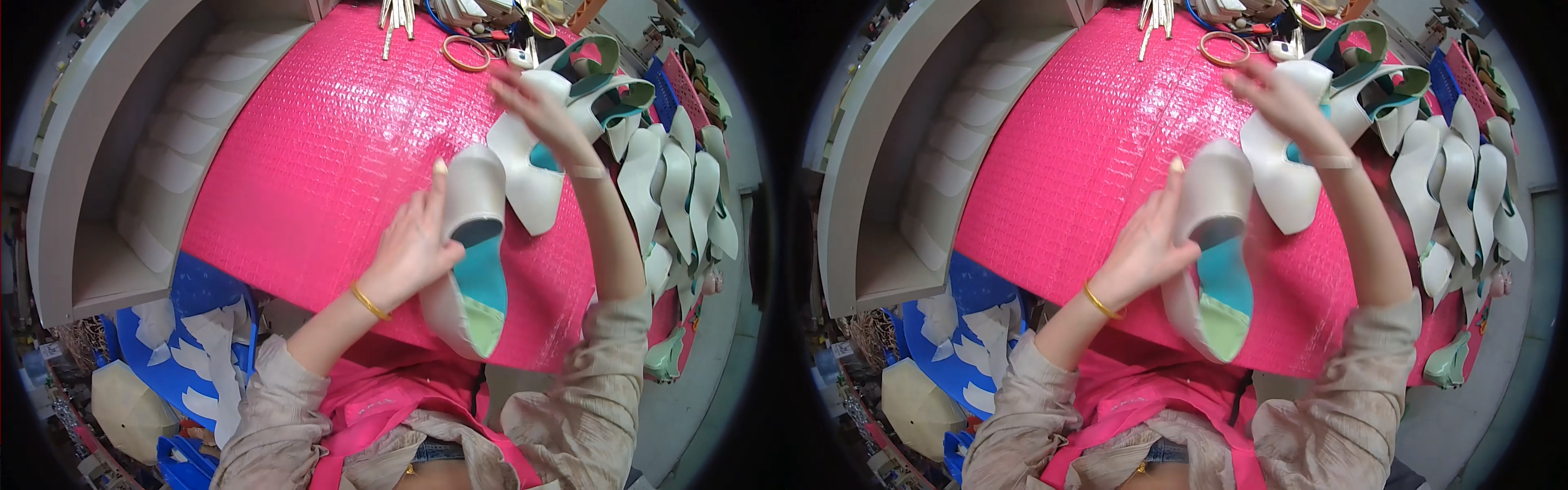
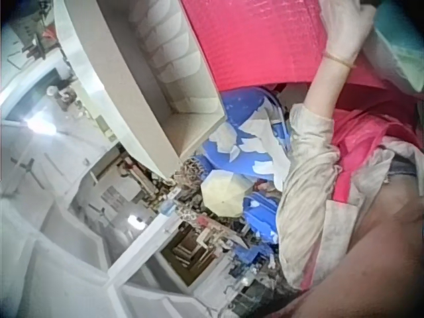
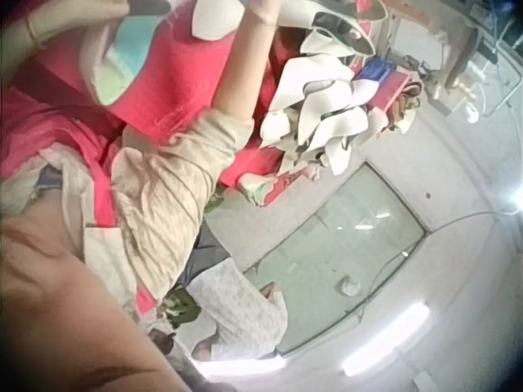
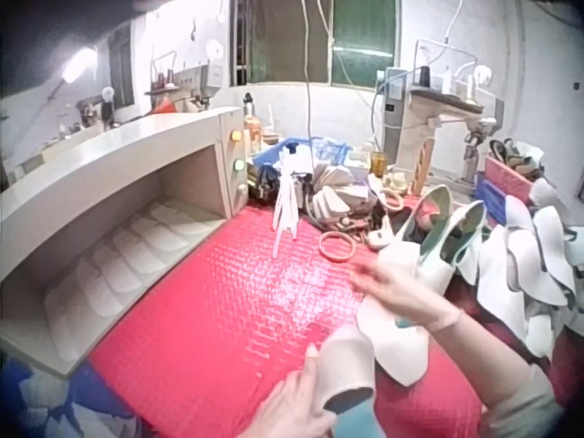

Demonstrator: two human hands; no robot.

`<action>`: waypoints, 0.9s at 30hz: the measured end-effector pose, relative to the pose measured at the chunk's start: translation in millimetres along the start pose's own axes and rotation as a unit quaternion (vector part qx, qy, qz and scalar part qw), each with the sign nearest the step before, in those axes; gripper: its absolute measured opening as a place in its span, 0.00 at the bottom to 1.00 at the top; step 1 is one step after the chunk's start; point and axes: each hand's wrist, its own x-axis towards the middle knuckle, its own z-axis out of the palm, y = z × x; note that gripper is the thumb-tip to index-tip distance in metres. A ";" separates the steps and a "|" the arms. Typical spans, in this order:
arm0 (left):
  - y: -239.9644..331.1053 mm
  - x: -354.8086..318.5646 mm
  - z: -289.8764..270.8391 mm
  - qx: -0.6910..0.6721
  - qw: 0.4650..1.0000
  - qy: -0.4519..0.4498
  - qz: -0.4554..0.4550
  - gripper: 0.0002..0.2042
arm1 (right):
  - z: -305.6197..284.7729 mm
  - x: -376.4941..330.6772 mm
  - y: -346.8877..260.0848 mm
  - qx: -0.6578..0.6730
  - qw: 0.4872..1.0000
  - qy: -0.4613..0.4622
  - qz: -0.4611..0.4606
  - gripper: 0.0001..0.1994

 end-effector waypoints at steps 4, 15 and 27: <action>-1.7 -6.0 -14.1 -0.249 0.966 -0.014 0.065 0.47 | 21.6 -104.2 7.8 0.326 0.932 -0.149 0.050 0.32; 55.2 -74.4 -26.8 -0.279 0.925 -0.252 0.049 0.17 | 42.8 -240.3 -38.3 0.348 0.906 -0.212 0.115 0.22; 12.3 -32.8 -2.0 -0.385 0.873 -0.298 -0.035 0.26 | 43.4 -41.3 66.5 0.351 0.920 0.019 0.172 0.18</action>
